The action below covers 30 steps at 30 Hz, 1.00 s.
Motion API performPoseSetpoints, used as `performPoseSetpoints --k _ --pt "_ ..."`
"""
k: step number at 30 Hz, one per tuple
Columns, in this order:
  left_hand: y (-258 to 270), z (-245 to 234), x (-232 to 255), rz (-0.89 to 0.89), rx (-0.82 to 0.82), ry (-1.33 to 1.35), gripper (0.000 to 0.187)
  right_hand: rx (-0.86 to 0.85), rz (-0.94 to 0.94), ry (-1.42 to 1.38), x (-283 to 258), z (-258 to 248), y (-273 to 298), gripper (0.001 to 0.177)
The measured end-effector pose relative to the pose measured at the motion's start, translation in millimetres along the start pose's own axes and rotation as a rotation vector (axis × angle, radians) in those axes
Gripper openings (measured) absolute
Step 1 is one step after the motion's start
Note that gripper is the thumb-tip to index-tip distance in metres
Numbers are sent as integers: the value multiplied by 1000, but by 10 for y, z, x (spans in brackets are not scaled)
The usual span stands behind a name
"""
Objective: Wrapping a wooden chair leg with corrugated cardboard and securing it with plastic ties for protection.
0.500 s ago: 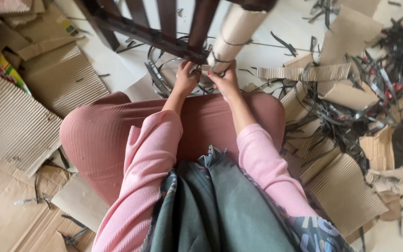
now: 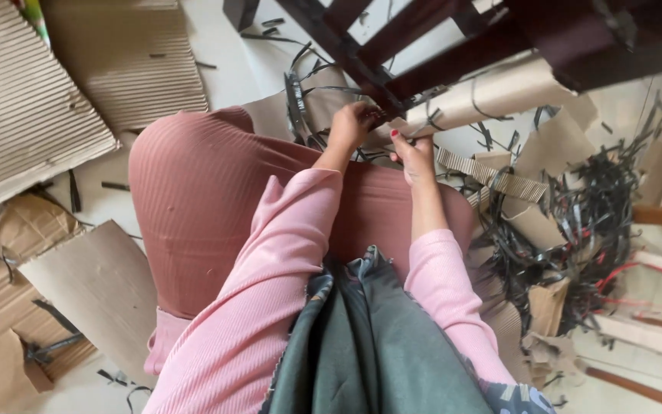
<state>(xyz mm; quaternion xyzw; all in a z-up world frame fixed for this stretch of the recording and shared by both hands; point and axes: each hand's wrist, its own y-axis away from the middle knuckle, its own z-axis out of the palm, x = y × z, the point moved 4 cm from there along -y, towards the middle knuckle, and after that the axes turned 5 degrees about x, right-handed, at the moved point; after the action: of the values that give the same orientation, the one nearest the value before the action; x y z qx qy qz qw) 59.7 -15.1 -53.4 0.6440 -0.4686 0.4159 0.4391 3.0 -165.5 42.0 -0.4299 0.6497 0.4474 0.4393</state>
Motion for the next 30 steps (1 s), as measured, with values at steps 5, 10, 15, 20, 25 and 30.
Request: performPoseSetpoints --k 5,10,15,20,25,30 --pt "157 -233 -114 -307 151 324 64 -21 6 50 358 -180 -271 60" --pt "67 -1093 589 -231 284 143 101 -49 96 1 -320 46 159 22" --pt "-224 -1242 417 -253 381 739 86 -69 83 -15 -427 85 230 15" --pt "443 -1448 738 -332 -372 -539 56 -28 47 -1 -119 -21 52 43" --pt "1056 -1358 539 -711 -968 -1438 75 9 -11 17 312 -195 -170 61" --pt "470 -797 324 -358 -387 -948 55 5 -26 27 303 -175 -221 61"
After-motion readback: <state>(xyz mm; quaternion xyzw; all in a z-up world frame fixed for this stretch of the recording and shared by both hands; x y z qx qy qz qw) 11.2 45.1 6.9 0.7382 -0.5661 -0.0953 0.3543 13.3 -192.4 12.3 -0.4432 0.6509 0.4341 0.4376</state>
